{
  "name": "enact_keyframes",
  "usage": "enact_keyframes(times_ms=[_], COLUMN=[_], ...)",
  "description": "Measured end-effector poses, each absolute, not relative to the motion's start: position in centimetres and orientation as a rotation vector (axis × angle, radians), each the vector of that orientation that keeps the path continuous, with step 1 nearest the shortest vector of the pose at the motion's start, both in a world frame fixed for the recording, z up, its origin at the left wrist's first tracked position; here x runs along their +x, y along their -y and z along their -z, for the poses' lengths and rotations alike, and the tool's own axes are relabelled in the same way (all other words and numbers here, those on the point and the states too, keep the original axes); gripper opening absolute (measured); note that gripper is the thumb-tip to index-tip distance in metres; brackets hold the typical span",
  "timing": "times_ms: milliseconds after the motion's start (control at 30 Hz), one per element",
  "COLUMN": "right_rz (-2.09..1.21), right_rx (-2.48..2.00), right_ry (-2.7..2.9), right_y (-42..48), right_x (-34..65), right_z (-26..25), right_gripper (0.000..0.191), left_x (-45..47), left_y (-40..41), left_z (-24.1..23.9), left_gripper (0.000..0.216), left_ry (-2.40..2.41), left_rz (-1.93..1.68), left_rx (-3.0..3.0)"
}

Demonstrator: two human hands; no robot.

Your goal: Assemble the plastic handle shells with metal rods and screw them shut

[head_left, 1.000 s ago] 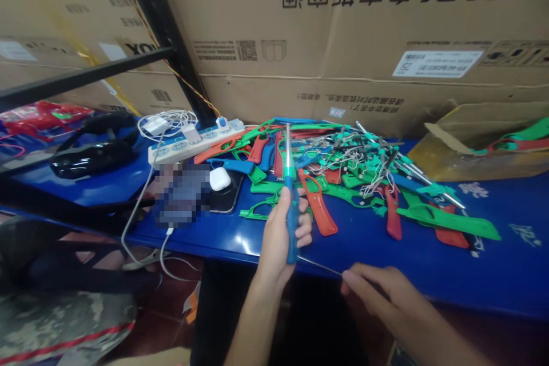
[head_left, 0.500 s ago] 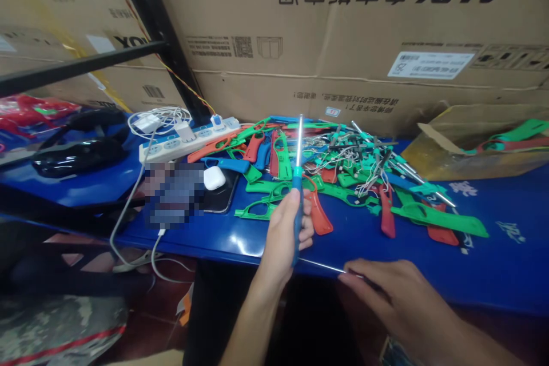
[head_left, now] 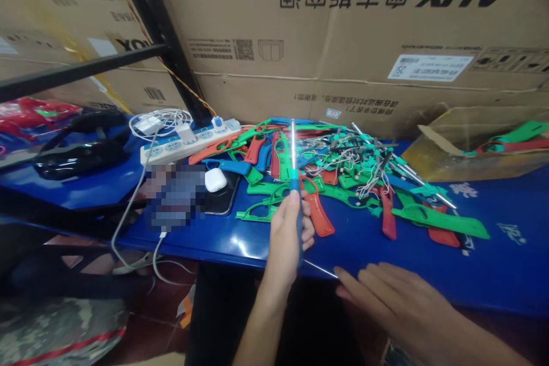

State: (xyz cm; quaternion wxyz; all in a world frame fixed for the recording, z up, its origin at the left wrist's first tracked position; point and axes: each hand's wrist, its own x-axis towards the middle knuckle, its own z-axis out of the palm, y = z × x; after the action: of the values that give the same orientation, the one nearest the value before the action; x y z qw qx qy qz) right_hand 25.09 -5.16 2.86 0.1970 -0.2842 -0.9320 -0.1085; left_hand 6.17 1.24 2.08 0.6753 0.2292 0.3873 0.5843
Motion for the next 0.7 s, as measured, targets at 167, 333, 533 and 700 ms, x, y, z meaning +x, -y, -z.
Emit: enact_keyframes(times_ms=[167, 333, 533, 700], right_rz=[-0.212, -0.918, -0.287, 0.155], right_rx=[-1.036, -1.499, -1.079, -0.746], right_ry=[2.43, 2.101, 2.487, 2.669], right_y=[4.7, 4.6, 4.5, 3.9], right_x=[24.5, 23.7, 25.0, 25.3], right_z=[-2.3, -3.2, -2.6, -1.9], right_gripper=[0.032, 0.042, 0.029, 0.041], left_x=[5.9, 5.8, 5.9, 6.0], left_y=[-1.3, -1.2, -1.1, -1.2], left_z=[-2.1, -1.9, -2.1, -2.1], left_gripper=[0.057, 0.054, 0.057, 0.058], left_ry=[-0.856, -0.848, -0.861, -0.865], left_rz=[-1.313, -1.321, -1.34, -1.326], left_rx=[0.519, 0.533, 0.491, 0.493])
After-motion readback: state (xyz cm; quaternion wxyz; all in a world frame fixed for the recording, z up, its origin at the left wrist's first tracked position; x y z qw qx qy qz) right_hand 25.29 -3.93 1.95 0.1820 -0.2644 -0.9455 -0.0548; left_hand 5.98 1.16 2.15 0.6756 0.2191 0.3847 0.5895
